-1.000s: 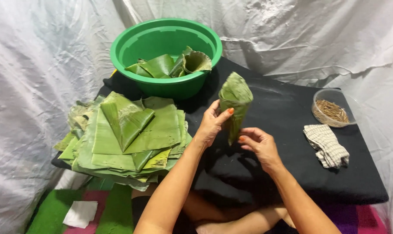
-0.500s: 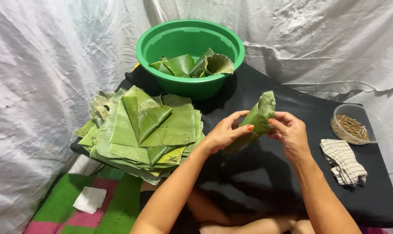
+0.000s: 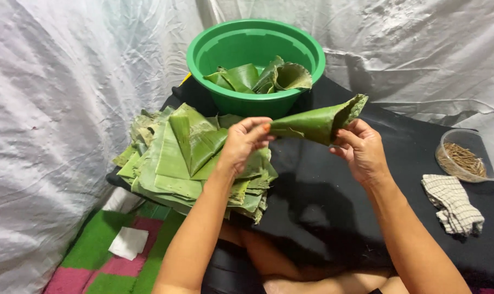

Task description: Cleaning banana leaves with a cloth and folding them into cone shapes for food packaging.

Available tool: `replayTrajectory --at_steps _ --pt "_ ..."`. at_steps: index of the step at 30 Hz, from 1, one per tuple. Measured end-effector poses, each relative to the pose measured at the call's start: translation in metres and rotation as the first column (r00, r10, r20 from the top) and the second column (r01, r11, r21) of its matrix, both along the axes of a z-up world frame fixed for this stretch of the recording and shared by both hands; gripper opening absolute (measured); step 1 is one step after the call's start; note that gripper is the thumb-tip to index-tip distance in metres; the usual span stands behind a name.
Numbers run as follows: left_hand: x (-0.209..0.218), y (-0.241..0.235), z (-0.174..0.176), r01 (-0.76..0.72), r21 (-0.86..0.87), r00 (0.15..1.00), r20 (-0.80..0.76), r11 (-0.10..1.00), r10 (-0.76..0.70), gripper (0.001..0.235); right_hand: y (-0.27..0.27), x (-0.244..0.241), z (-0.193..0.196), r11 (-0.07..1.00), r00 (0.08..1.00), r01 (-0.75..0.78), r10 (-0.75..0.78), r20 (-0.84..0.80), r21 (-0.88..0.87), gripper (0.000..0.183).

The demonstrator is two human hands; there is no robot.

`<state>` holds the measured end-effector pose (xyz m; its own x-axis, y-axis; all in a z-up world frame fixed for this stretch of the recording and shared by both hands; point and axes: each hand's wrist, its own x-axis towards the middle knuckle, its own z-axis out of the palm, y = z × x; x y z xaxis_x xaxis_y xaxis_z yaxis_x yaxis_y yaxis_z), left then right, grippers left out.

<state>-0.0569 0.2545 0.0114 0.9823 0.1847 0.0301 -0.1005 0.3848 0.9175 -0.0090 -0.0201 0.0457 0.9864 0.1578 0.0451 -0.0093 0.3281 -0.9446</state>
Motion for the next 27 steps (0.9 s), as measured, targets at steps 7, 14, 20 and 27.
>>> replayTrajectory --at_steps 7,14,20,27 --pt "0.036 0.036 0.021 -0.215 -0.094 0.976 0.003 0.972 0.216 0.034 0.051 0.016 0.023 0.997 0.997 -0.042 0.039 0.062 0.063 0.015" --pt "0.096 0.07 0.024 -0.321 -0.028 0.947 -0.032 0.946 0.321 0.028 0.095 0.026 0.043 0.989 0.998 -0.037 0.03 0.05 0.144 0.014" --pt "0.138 0.094 0.028 -0.343 -0.087 0.938 -0.078 0.935 0.337 0.034 0.125 0.042 0.046 0.98 0.999 0.009 -0.002 -0.035 0.199 0.016" --pt "0.182 0.109 0.014 -0.341 -0.111 0.938 -0.106 0.934 0.33 0.047 0.133 0.068 0.044 0.979 0.996 0.051 -0.036 -0.079 0.199 0.018"
